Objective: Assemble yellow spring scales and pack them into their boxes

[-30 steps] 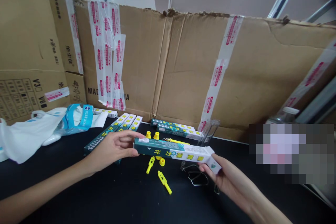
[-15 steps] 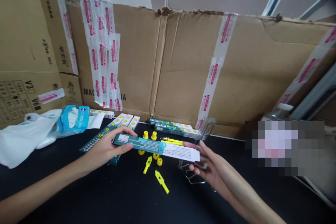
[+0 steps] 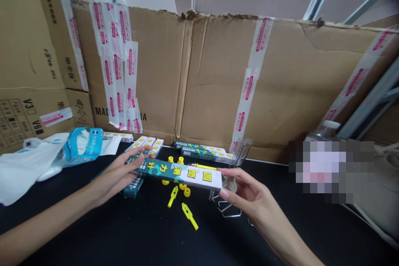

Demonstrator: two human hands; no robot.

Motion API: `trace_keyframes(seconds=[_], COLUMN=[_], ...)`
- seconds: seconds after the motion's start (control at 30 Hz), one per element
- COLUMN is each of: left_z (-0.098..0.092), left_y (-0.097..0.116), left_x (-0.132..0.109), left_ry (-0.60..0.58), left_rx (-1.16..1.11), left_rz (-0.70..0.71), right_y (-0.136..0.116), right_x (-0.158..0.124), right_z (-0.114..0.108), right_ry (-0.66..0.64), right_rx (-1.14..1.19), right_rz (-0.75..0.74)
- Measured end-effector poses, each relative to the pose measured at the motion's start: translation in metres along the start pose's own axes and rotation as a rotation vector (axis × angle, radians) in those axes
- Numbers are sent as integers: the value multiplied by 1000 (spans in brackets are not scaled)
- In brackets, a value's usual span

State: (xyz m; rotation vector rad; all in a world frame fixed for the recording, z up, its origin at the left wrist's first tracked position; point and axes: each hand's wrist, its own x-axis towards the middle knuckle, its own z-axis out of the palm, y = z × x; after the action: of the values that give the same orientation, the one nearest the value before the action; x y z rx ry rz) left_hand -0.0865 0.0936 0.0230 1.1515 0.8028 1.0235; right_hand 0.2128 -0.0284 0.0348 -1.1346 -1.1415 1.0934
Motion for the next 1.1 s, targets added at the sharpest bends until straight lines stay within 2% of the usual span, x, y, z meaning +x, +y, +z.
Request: trace_keyframes(seconds=[0.23,0.5,0.67,0.83,1.1], left_z=[6,13,15,14,10], left_y=[5,6,4,0,-4], left_x=[-3,-6,-4,-6,-9], left_ry=[-6,36,115,123,137], left_rx=[86,120,166,326,572], left_rz=[-58,-35,2,56,157], right_y=[-3,13,13,9,15], right_x=[-1,0,0,3,4], right_z=[5,1,5,6,4], right_ry=[101,124,120,130,126], right_rx=[91,-107,81,262,332], right_rz=[25,-142,-82,36,135])
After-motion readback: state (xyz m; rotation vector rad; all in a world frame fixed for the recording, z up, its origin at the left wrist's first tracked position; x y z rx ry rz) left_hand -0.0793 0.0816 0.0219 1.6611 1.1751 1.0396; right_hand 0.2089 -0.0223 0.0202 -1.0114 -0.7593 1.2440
